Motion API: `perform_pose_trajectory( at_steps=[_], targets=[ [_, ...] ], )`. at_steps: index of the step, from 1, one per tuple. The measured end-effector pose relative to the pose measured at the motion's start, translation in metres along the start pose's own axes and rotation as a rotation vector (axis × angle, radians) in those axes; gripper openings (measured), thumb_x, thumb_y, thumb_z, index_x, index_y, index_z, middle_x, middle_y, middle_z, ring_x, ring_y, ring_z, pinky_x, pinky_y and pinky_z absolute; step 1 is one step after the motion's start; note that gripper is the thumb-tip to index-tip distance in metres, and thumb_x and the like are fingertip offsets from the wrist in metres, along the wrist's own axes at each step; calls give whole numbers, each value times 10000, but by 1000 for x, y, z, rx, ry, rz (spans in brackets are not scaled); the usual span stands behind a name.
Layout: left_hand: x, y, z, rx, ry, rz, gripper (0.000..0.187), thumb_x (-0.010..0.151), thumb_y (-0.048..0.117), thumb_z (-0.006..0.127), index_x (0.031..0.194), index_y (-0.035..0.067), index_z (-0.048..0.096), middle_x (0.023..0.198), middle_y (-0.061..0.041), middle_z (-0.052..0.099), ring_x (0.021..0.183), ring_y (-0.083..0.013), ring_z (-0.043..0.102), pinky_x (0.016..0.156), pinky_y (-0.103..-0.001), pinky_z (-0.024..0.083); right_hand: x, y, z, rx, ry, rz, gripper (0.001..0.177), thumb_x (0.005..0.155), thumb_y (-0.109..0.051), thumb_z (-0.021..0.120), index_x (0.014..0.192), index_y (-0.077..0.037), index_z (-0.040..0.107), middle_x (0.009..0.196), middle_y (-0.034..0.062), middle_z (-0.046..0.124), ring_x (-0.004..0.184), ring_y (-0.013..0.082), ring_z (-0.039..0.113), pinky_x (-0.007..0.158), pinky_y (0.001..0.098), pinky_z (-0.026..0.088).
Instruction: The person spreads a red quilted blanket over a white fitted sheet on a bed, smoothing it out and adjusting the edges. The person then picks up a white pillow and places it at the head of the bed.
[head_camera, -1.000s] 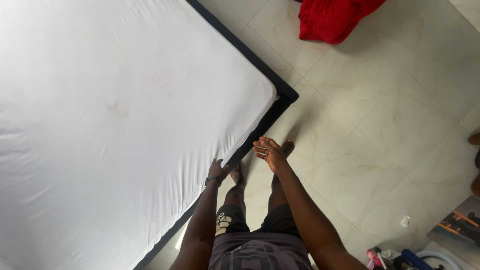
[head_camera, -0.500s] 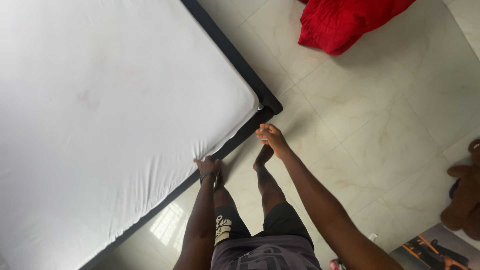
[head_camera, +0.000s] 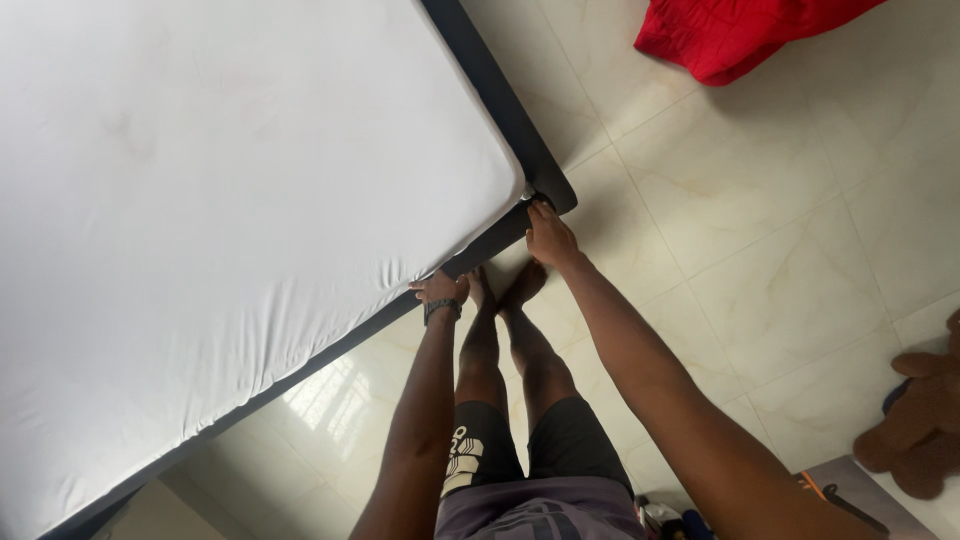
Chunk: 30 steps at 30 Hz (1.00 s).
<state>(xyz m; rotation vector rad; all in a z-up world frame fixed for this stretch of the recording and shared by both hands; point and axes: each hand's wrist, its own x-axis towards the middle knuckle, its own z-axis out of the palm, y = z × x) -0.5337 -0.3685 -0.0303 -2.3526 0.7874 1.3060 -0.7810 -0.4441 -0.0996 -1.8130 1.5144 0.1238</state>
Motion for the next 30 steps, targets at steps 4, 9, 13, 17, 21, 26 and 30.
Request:
perform_pose_trajectory(
  at_steps=[4, 9, 13, 17, 21, 26, 30],
  targets=[
    [-1, 19, -18, 37, -155, 65, 643, 899, 452, 681, 1404, 60, 609, 1440, -221, 617, 1335, -371, 600, 1107, -447, 497, 25, -10, -10, -311, -166, -14, 556, 1000, -213, 584, 1472, 50, 453, 1589, 205, 383, 1507, 312, 333, 1268, 403, 238],
    [34, 10, 15, -44, -48, 570, 572, 901, 355, 639, 1423, 125, 586, 1414, -197, 618, 1282, -372, 584, 1087, -449, 466, 51, -8, -3, -378, -172, -61, 589, 991, -285, 564, 1453, 63, 452, 1555, 171, 403, 1451, 308, 368, 1220, 404, 240],
    [63, 4, 39, 27, -90, 575, 628, 878, 357, 653, 1442, 101, 547, 1412, -232, 583, 1280, -404, 566, 1068, -466, 461, 67, -9, 2, -424, -362, 20, 459, 1073, -288, 460, 1409, 13, 547, 1494, 164, 510, 1371, 290, 491, 1184, 416, 347],
    [81, 4, 55, 214, -248, 428, 668, 964, 547, 540, 1388, 36, 614, 1394, -264, 618, 1297, -409, 591, 1088, -465, 475, 75, -30, -22, -373, -428, 102, 427, 1032, -257, 510, 1374, -26, 620, 1422, 160, 609, 1292, 267, 600, 1115, 407, 464],
    [95, 4, 64, 247, -306, 418, 761, 986, 621, 423, 1468, 39, 510, 1387, -276, 611, 1311, -427, 573, 1105, -485, 459, 81, -50, -42, -364, -505, 155, 417, 1014, -255, 542, 1384, -93, 643, 1417, 125, 647, 1284, 243, 636, 1077, 401, 517],
    [94, 11, 63, 238, -271, 465, 781, 960, 619, 476, 1486, 42, 460, 1521, -247, 466, 1412, -405, 442, 1156, -481, 369, 85, -56, -28, -407, -481, 165, 543, 994, -311, 565, 1493, -110, 495, 1497, 124, 529, 1344, 254, 545, 1099, 413, 455],
    [95, 18, 62, 277, -319, 440, 790, 959, 618, 462, 1531, 75, 417, 1575, -212, 429, 1456, -377, 411, 1194, -470, 343, 96, -47, -13, -400, -469, 158, 576, 995, -344, 540, 1517, -131, 425, 1523, 114, 465, 1381, 252, 482, 1121, 406, 407]
  ],
)
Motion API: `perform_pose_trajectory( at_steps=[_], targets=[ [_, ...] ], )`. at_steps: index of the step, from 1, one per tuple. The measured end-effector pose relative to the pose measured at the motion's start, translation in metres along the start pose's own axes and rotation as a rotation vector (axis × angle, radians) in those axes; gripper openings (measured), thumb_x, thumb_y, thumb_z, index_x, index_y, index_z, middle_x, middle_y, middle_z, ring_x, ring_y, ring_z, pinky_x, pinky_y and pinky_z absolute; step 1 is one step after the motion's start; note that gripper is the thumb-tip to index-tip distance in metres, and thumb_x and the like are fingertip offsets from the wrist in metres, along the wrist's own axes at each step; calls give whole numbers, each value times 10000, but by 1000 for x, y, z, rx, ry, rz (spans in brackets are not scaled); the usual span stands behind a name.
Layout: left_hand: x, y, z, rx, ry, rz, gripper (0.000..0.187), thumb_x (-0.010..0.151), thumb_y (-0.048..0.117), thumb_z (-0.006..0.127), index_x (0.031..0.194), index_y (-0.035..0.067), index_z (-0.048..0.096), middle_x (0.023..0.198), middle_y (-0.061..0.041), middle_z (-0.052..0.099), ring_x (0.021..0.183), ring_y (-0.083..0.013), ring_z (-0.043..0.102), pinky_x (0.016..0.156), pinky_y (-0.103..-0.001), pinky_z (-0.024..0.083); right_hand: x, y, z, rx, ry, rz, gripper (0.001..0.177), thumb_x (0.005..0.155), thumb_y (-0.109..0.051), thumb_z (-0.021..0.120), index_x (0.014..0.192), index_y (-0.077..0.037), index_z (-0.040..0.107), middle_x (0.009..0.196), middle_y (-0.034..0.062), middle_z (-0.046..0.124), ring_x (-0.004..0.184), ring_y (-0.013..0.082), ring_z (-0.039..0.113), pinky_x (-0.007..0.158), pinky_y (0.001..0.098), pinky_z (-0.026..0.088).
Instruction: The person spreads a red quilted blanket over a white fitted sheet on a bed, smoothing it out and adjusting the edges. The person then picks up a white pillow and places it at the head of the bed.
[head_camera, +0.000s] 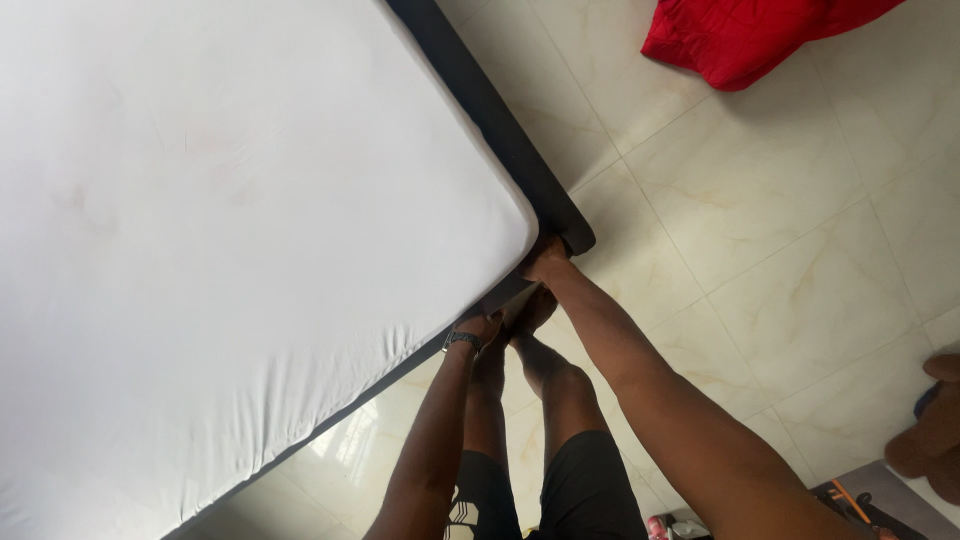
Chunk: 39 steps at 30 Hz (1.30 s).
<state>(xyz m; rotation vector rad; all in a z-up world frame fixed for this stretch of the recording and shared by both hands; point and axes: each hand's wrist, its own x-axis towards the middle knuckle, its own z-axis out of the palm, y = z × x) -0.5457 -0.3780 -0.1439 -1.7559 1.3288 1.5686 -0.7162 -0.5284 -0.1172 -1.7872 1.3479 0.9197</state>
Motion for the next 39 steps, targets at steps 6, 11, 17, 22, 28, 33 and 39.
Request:
perform_pose_trajectory(
  at_steps=[6, 11, 17, 22, 28, 33, 39],
  targets=[
    [15, -12, 11, 53, -37, -2, 776, 999, 624, 471, 1468, 6, 492, 1487, -262, 530, 1410, -387, 493, 1178, -457, 389, -10, 5, -7, 211, -134, 89, 422, 1042, -276, 524, 1403, -76, 614, 1418, 133, 649, 1289, 241, 639, 1121, 386, 479],
    [-7, -8, 0, 42, -1, 25, 644, 997, 505, 496, 1477, 77, 471, 1381, -263, 591, 1299, -423, 561, 1098, -488, 446, -15, 3, 18, 21, 173, -31, 415, 1037, -263, 536, 1357, -10, 609, 1397, 198, 604, 1301, 323, 565, 1143, 448, 409],
    [-78, 34, -41, -24, 276, 355, 503, 929, 308, 617, 1385, 103, 560, 1266, -213, 660, 1147, -402, 639, 960, -495, 521, -22, 4, 62, -100, 419, -58, 602, 984, -360, 549, 1392, 82, 521, 1418, 266, 527, 1343, 368, 473, 1184, 502, 280],
    [-118, 79, -83, -108, 451, 389, 441, 903, 220, 642, 1331, 116, 617, 1260, -144, 683, 1131, -346, 658, 959, -472, 524, 5, 3, 60, 5, 279, 19, 627, 973, -299, 556, 1504, 8, 429, 1499, 208, 489, 1410, 309, 450, 1222, 449, 271],
    [-117, 97, -86, -105, 648, 529, 467, 852, 132, 689, 1311, 72, 629, 1484, -240, 487, 1362, -415, 490, 1084, -507, 468, 4, -4, 21, 41, 137, 69, 738, 918, -289, 637, 1550, -65, 329, 1559, 159, 407, 1455, 273, 382, 1193, 408, 290],
    [-96, 111, -72, -39, 476, 418, 776, 802, 250, 774, 1499, 107, 465, 1588, -414, 179, 1486, -576, 186, 1158, -547, 371, 10, 7, 35, 158, 137, 53, 645, 961, -300, 604, 1523, -68, 389, 1546, 145, 436, 1437, 261, 411, 1204, 412, 301],
    [-59, 109, -76, 121, 314, 331, 1086, 787, 401, 797, 1635, 141, 171, 1593, -438, 100, 1500, -607, 77, 1168, -642, 313, -6, 18, 62, 350, 359, -52, 506, 977, -297, 603, 1429, -81, 533, 1482, 160, 531, 1417, 278, 471, 1267, 443, 267]
  ],
)
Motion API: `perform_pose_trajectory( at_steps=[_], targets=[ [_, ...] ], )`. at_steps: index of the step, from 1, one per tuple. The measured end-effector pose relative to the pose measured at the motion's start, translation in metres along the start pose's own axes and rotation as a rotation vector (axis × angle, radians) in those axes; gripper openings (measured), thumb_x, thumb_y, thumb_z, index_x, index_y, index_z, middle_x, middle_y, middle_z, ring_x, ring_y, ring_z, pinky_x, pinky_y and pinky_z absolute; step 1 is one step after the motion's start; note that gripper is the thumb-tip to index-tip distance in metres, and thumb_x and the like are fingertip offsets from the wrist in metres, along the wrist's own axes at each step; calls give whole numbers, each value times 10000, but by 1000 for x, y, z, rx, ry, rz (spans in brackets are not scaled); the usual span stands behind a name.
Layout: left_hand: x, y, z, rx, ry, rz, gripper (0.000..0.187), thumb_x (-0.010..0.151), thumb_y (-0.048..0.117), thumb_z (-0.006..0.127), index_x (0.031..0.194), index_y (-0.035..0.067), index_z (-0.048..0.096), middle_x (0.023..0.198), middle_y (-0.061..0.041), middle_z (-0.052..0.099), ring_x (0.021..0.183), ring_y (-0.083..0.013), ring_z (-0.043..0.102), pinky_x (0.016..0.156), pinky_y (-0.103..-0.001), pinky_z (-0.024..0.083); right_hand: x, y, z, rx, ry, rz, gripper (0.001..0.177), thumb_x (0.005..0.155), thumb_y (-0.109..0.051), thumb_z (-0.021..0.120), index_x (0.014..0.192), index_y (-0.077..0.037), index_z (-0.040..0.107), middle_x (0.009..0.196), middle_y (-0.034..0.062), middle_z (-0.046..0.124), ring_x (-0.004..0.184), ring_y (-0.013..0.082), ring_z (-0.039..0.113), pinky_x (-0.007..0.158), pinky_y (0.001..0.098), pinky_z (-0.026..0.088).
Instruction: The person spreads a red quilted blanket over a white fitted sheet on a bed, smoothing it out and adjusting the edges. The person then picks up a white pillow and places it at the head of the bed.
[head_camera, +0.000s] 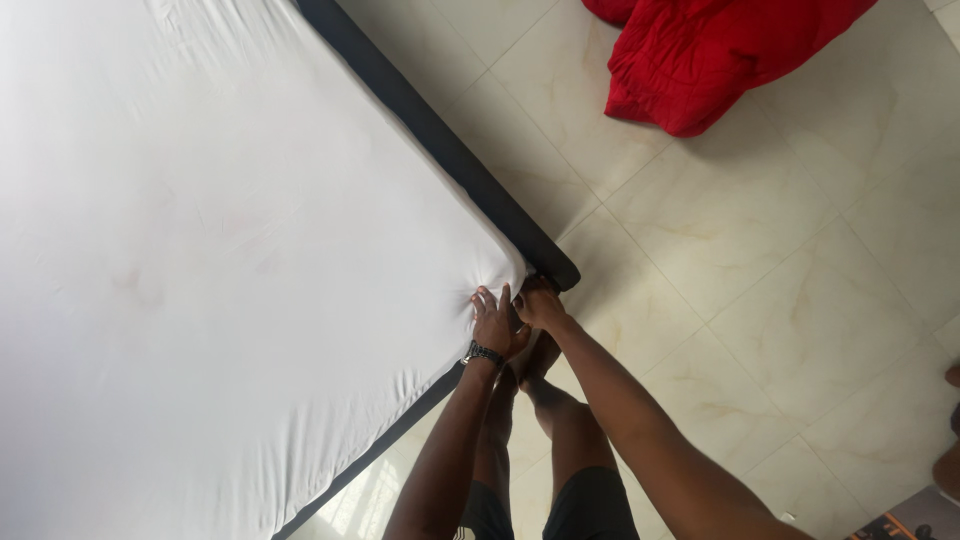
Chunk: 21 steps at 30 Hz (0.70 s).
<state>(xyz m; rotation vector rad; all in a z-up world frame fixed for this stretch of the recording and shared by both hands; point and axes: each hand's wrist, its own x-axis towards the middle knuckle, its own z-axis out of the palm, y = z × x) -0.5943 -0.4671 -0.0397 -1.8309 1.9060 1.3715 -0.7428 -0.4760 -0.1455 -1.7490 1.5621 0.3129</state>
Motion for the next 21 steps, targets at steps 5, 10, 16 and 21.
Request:
perform_pose_trajectory(
  at_steps=[5, 10, 16, 21],
  targets=[
    [4, -1, 13, 95, -45, -29, 1098, 806, 429, 791, 1644, 131, 148, 1609, -443, -3, 1495, -626, -1, 1183, -650, 272, -20, -13, -20, 689, 233, 214, 619, 961, -212, 543, 1539, -36, 408, 1524, 219, 496, 1391, 364, 523, 1176, 448, 423],
    [15, 0, 26, 151, -79, -87, 1093, 797, 499, 790, 1630, 146, 175, 1625, -417, -53, 1496, -627, -37, 1200, -655, 239, -21, -40, -39, 684, 459, -51, 667, 1000, -249, 562, 1588, -42, 323, 1618, 235, 381, 1514, 383, 362, 1226, 456, 321],
    [26, -4, 28, 81, -53, -173, 1050, 815, 520, 770, 1647, 220, 203, 1646, -374, -24, 1510, -607, -17, 1188, -666, 267, 3, -24, -46, 551, 233, -56, 741, 995, -324, 570, 1587, -10, 256, 1573, 285, 383, 1455, 428, 380, 1172, 466, 336],
    [37, 2, 24, 133, -128, -290, 1039, 810, 576, 770, 1640, 295, 212, 1680, -308, -33, 1548, -536, -16, 1201, -654, 257, 9, 8, -78, 435, -163, 80, 653, 969, -366, 559, 1549, -116, 393, 1481, 183, 546, 1336, 369, 551, 1116, 437, 429]
  ],
)
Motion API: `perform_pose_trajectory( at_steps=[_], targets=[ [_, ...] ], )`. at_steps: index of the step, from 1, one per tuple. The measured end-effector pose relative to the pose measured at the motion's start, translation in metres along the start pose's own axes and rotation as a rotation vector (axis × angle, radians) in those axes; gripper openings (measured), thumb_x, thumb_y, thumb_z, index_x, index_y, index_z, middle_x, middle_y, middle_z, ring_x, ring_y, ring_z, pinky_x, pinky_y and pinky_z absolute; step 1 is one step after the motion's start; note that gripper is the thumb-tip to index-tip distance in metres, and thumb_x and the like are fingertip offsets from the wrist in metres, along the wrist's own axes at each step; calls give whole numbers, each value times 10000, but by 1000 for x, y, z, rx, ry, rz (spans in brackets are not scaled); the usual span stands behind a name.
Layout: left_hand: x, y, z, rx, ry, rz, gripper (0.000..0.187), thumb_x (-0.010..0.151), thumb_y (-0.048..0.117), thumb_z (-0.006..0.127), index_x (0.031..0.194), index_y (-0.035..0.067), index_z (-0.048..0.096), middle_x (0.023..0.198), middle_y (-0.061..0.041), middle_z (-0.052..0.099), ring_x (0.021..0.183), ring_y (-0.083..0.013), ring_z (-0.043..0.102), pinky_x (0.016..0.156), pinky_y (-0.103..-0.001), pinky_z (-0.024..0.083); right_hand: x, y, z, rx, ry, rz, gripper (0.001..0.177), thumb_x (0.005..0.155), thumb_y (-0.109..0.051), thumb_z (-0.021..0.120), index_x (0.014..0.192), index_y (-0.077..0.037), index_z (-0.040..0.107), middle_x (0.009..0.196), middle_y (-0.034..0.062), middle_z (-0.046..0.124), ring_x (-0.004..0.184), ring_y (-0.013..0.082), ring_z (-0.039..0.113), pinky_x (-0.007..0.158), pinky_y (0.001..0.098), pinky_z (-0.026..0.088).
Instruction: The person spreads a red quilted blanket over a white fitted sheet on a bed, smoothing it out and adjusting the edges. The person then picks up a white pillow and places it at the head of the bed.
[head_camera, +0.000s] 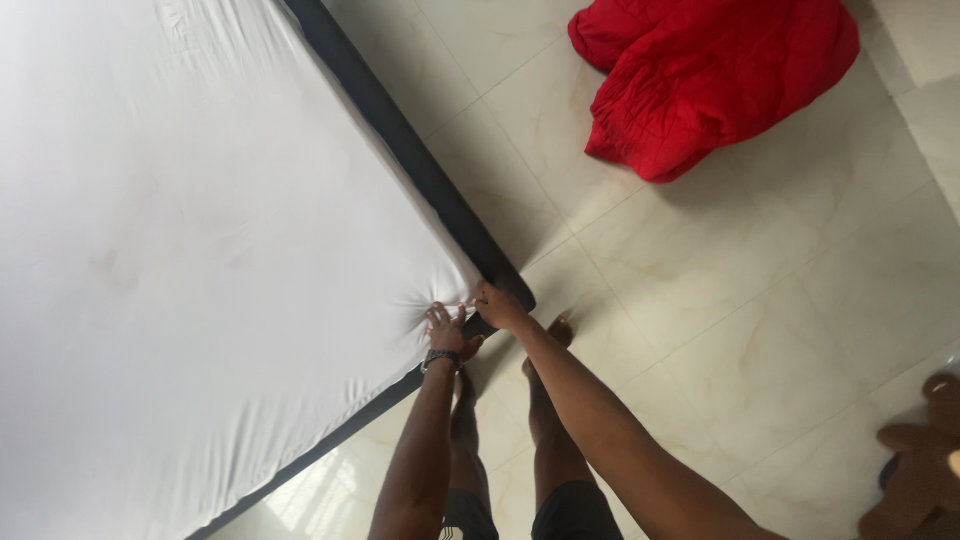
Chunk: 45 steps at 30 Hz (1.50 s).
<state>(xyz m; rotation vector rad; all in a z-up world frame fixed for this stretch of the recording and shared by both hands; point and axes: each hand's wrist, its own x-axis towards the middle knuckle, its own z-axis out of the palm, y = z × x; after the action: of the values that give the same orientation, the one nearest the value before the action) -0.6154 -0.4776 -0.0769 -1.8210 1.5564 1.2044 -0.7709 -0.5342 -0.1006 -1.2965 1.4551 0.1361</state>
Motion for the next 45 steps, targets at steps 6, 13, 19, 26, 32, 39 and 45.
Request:
perform_pose_trajectory(
  at_steps=[6, 13, 19, 26, 32, 39, 45],
  targets=[
    [6, 12, -7, -35, -13, -125, 1031, 795, 618, 769, 1629, 313, 246, 1704, -256, -48, 1571, -476, -47, 1220, -624, 244, -33, 8, -40, 78, -153, 47, 615, 979, -363, 539, 1530, -110, 442, 1325, 136, 685, 1137, 327, 735, 995, 406, 558],
    [-2, 20, -20, -96, 5, -176, 1006, 811, 606, 767, 1629, 311, 261, 1711, -231, -58, 1586, -440, -62, 1245, -616, 193, -69, 52, -56, 79, -183, -132, 578, 983, -352, 578, 1481, -73, 484, 1333, 155, 684, 1186, 278, 682, 1001, 381, 523],
    [-3, 32, -27, -103, -13, -246, 1020, 825, 598, 766, 1637, 289, 231, 1717, -222, -75, 1584, -426, -91, 1248, -610, 169, -92, 53, -84, 85, -212, -75, 555, 983, -360, 553, 1466, -90, 507, 1301, 129, 709, 1189, 247, 676, 1020, 372, 483],
    [-14, 43, -44, -103, -33, -292, 1049, 820, 607, 771, 1646, 307, 197, 1720, -201, -84, 1589, -414, -106, 1258, -609, 144, -82, 53, -121, 142, -216, -95, 547, 969, -325, 574, 1440, -50, 524, 1261, 177, 713, 1145, 265, 695, 1001, 370, 514],
    [-20, 60, -71, -105, -152, -373, 981, 874, 598, 726, 1650, 305, 202, 1717, -213, -124, 1586, -426, -140, 1260, -620, 130, -55, 48, -172, 168, -190, -116, 527, 969, -313, 589, 1414, -34, 548, 1258, 188, 704, 1166, 271, 684, 1003, 365, 510],
    [17, 105, -113, -260, -382, -581, 868, 922, 568, 666, 1622, 237, 272, 1642, -269, 64, 1451, -457, 91, 1099, -580, 280, -12, 32, -227, 125, -149, -31, 498, 947, -232, 581, 1401, -28, 577, 1245, 190, 704, 1157, 276, 689, 995, 362, 523],
    [45, 134, -156, -439, -544, -580, 787, 944, 561, 610, 1592, 211, 333, 1561, -301, 304, 1303, -456, 382, 924, -529, 455, 19, 29, -268, 272, -70, -17, 479, 967, -242, 607, 1376, 7, 588, 973, 142, 725, 891, 182, 676, 837, 303, 516]
  ],
)
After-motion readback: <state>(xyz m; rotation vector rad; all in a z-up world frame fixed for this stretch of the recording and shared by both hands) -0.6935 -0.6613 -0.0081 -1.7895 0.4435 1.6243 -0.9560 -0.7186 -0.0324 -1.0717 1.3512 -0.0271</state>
